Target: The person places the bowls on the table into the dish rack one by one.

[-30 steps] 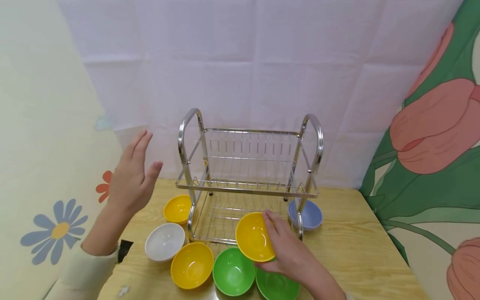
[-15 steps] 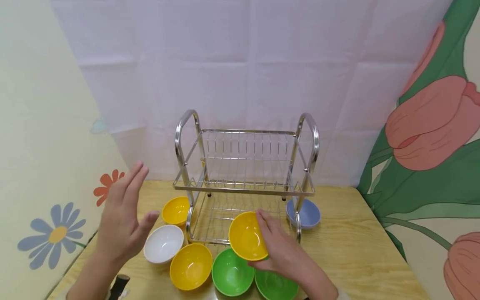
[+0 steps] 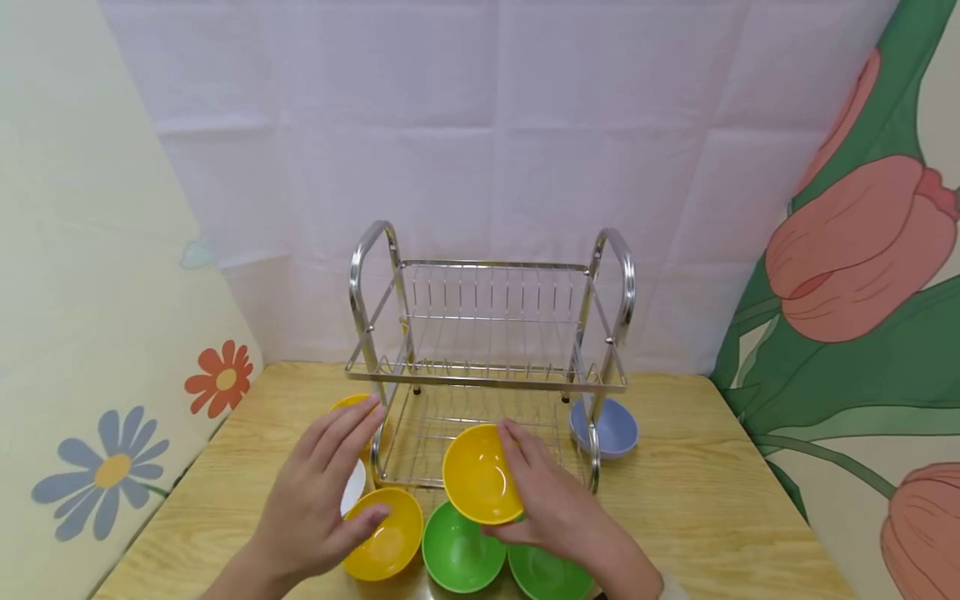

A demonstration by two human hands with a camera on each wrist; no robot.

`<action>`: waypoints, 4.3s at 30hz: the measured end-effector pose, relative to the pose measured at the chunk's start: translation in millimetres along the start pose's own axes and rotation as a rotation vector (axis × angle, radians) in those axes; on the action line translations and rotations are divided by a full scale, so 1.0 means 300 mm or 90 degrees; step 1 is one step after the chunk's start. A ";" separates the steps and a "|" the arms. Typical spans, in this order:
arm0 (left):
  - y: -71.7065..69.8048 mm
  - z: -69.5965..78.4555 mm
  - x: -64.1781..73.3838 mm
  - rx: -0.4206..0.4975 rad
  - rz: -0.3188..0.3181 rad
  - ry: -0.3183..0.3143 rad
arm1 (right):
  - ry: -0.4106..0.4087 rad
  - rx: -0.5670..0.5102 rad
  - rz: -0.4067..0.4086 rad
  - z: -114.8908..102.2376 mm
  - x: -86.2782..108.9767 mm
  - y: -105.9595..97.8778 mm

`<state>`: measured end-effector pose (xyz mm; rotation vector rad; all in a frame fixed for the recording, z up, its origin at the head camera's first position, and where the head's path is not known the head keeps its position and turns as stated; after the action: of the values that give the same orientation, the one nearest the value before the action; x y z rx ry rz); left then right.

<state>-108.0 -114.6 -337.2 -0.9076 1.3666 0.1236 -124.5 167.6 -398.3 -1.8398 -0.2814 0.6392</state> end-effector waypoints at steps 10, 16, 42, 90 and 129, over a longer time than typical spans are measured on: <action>0.108 0.028 0.076 0.024 -0.213 -0.089 | -0.013 0.003 0.015 -0.012 -0.007 -0.004; 0.159 0.028 0.100 0.041 -0.345 -0.165 | -0.016 -0.002 0.013 -0.017 -0.013 -0.004; 0.255 0.029 0.110 0.143 -0.463 -0.249 | -0.049 0.020 0.031 -0.032 -0.020 0.013; 0.292 0.051 0.120 0.250 -0.369 -0.377 | 0.272 -0.618 0.117 -0.078 -0.040 0.022; 0.162 -0.081 0.140 0.142 -0.347 -0.349 | 0.220 -0.334 0.086 -0.037 -0.168 -0.023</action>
<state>-144.1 -114.8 -395.8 -0.9383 0.5855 -0.1860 -159.3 136.8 -374.6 -2.4492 -0.0966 0.3423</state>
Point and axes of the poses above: each hand's wrist, its own x-axis away from the middle knuckle, its own y-axis out of the palm, z = x × y, the point moved 1 cm from there along -x, towards the middle knuckle, and after that the axes turned 2 degrees about x, right-handed, at the moved point
